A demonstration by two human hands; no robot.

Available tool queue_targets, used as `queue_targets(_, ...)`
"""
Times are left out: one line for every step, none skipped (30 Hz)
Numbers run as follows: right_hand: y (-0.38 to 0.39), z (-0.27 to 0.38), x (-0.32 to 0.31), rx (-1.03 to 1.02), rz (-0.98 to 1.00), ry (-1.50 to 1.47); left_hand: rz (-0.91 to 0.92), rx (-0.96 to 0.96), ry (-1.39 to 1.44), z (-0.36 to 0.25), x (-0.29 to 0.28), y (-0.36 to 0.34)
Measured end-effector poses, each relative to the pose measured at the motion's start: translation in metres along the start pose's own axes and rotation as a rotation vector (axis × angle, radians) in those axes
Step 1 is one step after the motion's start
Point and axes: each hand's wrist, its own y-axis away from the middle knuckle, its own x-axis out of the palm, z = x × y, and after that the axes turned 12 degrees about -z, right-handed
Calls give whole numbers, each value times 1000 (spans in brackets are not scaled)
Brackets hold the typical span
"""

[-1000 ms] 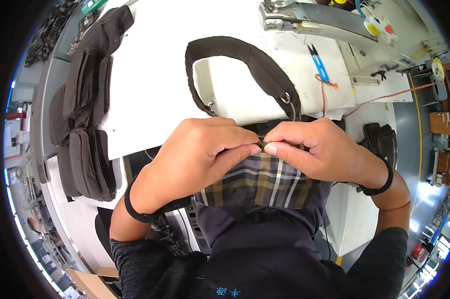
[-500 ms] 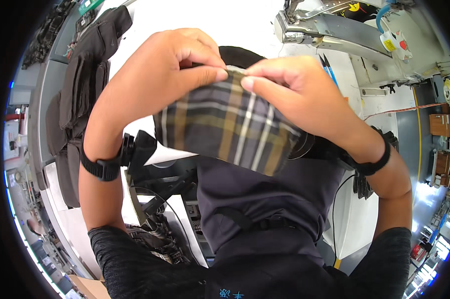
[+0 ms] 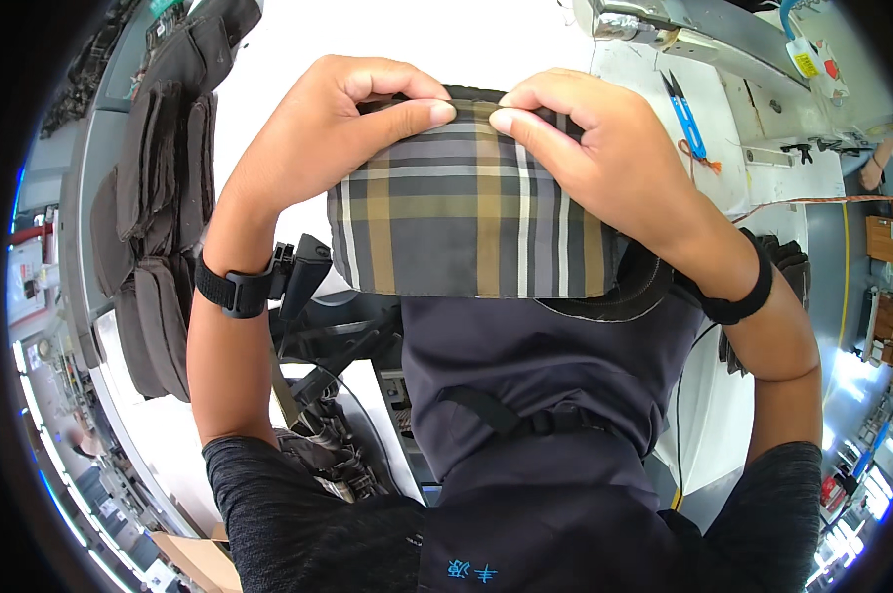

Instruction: Sewing a fabric pouch using an industrial sewing machine.

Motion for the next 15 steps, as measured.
queue_targets(4, 2, -1, 14, -10, 8, -1, -6, 3, -3, 2, 4)
queue_targets(7, 3, -2, 14, -9, 9, -35, 9, -25, -8, 4, 4)
queue_targets(10, 2, -3, 2, -48, 4, -68, 24, -53, -13, 6, 6)
queue_targets(13, 1, -4, -10, -88, -1, -69, 24, -53, -16, 9, 9)
queue_targets(16, -1, 0, -37, -155, -55, -100, 45, -82, -18, 12, 11)
queue_targets(18, -1, 0, -35, -160, -51, -130, 66, -110, -20, 14, 14)
queue_targets(20, -2, 0, -58, -191, -68, -125, 71, -110, -23, 16, 15)
queue_targets(22, -1, 0, -80, -221, -87, -153, 80, -119, -26, 17, 18)
queue_targets(24, 0, 0, -77, -229, -84, -179, 89, -128, -29, 18, 19)
queue_targets(25, 0, 0, -90, -246, -108, -172, 95, -129, -29, 19, 20)
queue_targets(27, 2, 0, -104, -260, -133, -175, 84, -80, -27, 18, 22)
queue_targets(27, 1, -2, -102, -266, -130, -178, 74, -31, -26, 18, 23)
queue_targets(26, 0, -3, -198, -254, -50, -172, 79, -32, -27, 18, 25)
queue_targets(27, -1, -4, -292, -242, 32, -187, 85, -54, -26, 19, 25)
queue_targets(28, -2, -3, -304, -267, 14, -203, 92, -76, -27, 20, 25)
